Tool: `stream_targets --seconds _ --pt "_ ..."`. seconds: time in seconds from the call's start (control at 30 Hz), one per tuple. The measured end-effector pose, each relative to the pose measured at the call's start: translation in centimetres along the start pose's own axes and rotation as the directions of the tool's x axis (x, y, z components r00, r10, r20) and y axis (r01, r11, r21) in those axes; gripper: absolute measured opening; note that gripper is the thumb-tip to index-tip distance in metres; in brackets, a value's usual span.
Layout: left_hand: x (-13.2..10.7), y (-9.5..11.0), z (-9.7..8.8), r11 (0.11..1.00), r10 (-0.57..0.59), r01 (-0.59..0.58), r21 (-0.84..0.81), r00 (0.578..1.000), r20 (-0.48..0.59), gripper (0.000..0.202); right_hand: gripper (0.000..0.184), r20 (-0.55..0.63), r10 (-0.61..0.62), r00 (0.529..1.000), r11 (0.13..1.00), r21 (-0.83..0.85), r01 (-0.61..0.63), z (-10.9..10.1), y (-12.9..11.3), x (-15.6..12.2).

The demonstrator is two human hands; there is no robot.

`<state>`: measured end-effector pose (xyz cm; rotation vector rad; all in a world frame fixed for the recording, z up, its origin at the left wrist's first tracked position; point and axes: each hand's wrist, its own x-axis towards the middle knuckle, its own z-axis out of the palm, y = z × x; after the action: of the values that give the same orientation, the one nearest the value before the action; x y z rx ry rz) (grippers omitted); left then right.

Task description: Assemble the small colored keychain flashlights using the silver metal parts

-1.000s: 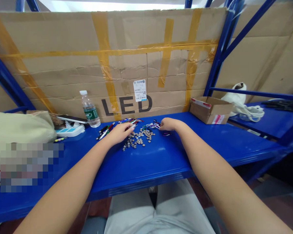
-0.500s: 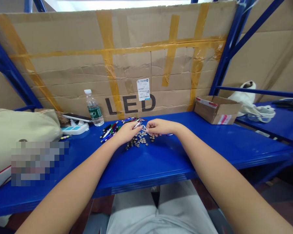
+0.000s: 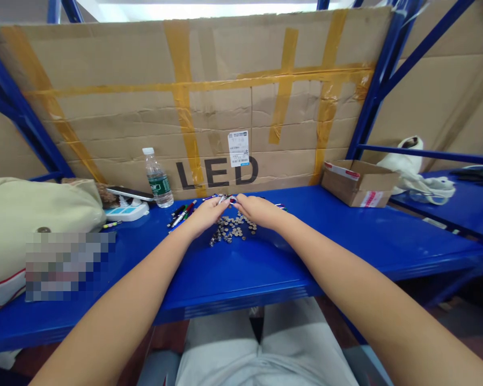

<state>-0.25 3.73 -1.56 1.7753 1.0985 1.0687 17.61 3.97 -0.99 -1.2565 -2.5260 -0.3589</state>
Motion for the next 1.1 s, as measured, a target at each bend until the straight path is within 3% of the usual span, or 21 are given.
stream_targets --seconds 0.1,0.23,0.37,0.47,0.63,0.7,0.77,0.83,0.93,1.0,1.1 --pt "0.0 -0.2 -0.5 0.989 0.063 -0.071 0.132 0.996 0.063 0.032 0.034 0.013 -0.003 1.0 0.999 0.037 0.003 -0.1 0.1 0.1" --pt "0.0 0.1 -0.5 0.938 0.167 -0.17 0.302 0.985 0.036 0.032 0.035 0.037 -0.076 0.996 0.995 0.074 0.074 -0.3 -0.2 0.0" --pt "0.1 0.5 -0.2 0.922 0.157 -0.129 0.365 0.986 -0.048 0.035 0.037 0.021 -0.037 0.999 0.999 -0.009 0.037 -0.4 -0.5 -0.2" --pt "0.0 0.5 0.0 0.937 0.138 -0.108 0.332 0.988 -0.07 0.035 0.038 0.001 -0.043 0.999 0.997 -0.071 0.042 -0.3 -0.6 -0.2" --pt "0.0 0.1 -0.2 0.972 0.115 -0.113 0.205 0.993 0.005 0.033 0.037 0.001 -0.094 0.996 0.995 -0.042 0.094 0.0 -0.8 -0.1" --pt "0.0 0.1 -0.4 0.985 0.092 -0.097 0.144 0.995 0.041 0.034 0.032 -0.018 -0.106 0.994 0.992 0.063 0.106 0.2 -0.8 0.1" --pt "0.0 0.1 -0.8 0.991 0.075 -0.082 0.11 0.995 0.066 0.036 0.029 -0.087 -0.096 0.992 0.956 0.27 0.116 0.4 -0.7 0.2" --pt "-0.1 0.1 -1.0 0.987 0.076 -0.088 0.137 0.993 0.092 0.037 0.032 -0.154 -0.036 0.987 0.826 0.552 0.116 0.5 -0.6 0.3" --pt "-0.3 0.2 -1.1 0.97 0.101 -0.129 0.206 0.985 0.141 0.03 0.039 -0.099 0.016 0.995 0.441 0.894 0.082 0.5 -0.6 0.2" --pt "-0.4 0.4 -1.0 0.973 0.111 -0.139 0.184 0.981 0.158 0.025 0.039 -0.029 -0.041 0.999 0.186 0.982 0.036 0.5 -0.8 0.2" --pt "-0.6 0.8 -0.7 0.978 0.12 -0.146 0.149 0.977 0.175 0.021 0.039 0.041 -0.11 0.993 -0.043 0.998 -0.046 0.4 -1.0 0.1"
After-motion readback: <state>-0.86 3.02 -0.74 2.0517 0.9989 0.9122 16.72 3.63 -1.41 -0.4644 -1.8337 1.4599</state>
